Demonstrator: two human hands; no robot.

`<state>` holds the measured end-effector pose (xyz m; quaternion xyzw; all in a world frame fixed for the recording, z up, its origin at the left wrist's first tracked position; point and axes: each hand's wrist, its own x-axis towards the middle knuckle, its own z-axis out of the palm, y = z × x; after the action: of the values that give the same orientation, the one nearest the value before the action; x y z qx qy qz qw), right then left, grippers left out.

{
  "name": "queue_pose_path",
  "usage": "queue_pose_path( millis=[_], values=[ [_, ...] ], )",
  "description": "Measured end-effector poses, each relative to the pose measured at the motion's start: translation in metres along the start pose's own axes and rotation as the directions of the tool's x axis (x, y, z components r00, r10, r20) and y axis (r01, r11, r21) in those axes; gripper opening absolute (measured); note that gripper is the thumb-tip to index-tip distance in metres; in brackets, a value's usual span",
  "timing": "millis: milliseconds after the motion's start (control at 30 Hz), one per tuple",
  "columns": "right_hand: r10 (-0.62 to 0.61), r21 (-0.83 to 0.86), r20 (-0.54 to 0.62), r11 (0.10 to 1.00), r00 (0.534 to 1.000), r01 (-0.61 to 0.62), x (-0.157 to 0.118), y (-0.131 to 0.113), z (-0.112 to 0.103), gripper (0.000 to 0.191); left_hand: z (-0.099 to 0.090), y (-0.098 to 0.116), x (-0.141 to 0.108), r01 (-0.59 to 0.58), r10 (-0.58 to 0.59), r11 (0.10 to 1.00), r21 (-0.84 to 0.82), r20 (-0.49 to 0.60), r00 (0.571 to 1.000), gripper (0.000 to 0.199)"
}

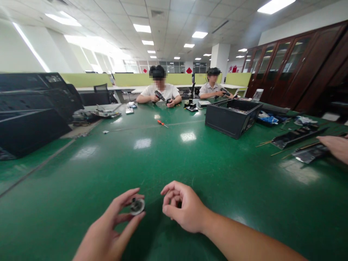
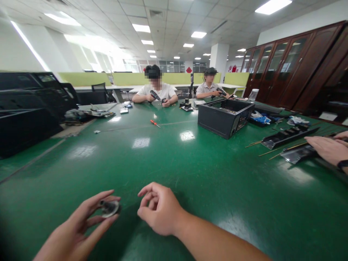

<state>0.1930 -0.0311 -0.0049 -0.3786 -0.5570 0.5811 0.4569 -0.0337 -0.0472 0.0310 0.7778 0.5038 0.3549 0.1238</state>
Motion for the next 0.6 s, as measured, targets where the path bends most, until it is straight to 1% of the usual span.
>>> queue_pose_path(
  millis=[33, 100, 133, 200, 300, 367, 500, 600],
  values=[
    [-0.022, -0.031, -0.04, 0.999, 0.999, 0.02, 0.0, 0.001, -0.001, 0.035, 0.012, 0.004, 0.007, -0.007, 0.009, 0.999, -0.041, 0.048, 0.999, 0.043],
    [-0.016, -0.104, -0.113, 0.995, 0.994, 0.004, 0.001, 0.005, -0.001, 0.04, 0.032, 0.01, 0.016, -0.062, 0.063, 0.997, -0.053, 0.03, 0.998, 0.038],
    [-0.009, -0.136, -0.126, 0.991, 0.992, -0.008, 0.001, 0.006, -0.001, 0.043, 0.039, 0.009, 0.018, -0.099, 0.099, 0.994, -0.045, 0.013, 0.995, 0.035],
    [-0.013, -0.174, -0.126, 0.985, 0.992, -0.009, 0.001, 0.008, -0.001, 0.045, 0.045, 0.004, 0.017, -0.157, 0.157, 0.987, -0.03, 0.004, 0.988, 0.03],
    [-0.017, -0.211, -0.104, 0.977, 0.994, -0.005, -0.001, 0.006, -0.001, 0.045, 0.043, -0.005, 0.014, -0.197, 0.198, 0.98, -0.041, 0.027, 0.98, 0.024],
    [-0.005, -0.228, -0.089, 0.973, 0.996, -0.015, -0.002, 0.002, -0.001, 0.042, 0.039, -0.007, 0.013, -0.211, 0.213, 0.976, -0.05, 0.038, 0.976, 0.021],
    [0.028, -0.296, -0.074, 0.954, 0.997, -0.048, -0.004, 0.001, -0.002, 0.03, 0.036, 0.0, 0.013, -0.258, 0.261, 0.964, -0.065, 0.044, 0.964, 0.018],
    [0.027, -0.361, -0.056, 0.932, 0.998, -0.045, -0.006, 0.003, -0.001, 0.024, 0.038, 0.005, 0.01, -0.257, 0.261, 0.964, -0.068, 0.05, 0.964, 0.018]
  ],
)
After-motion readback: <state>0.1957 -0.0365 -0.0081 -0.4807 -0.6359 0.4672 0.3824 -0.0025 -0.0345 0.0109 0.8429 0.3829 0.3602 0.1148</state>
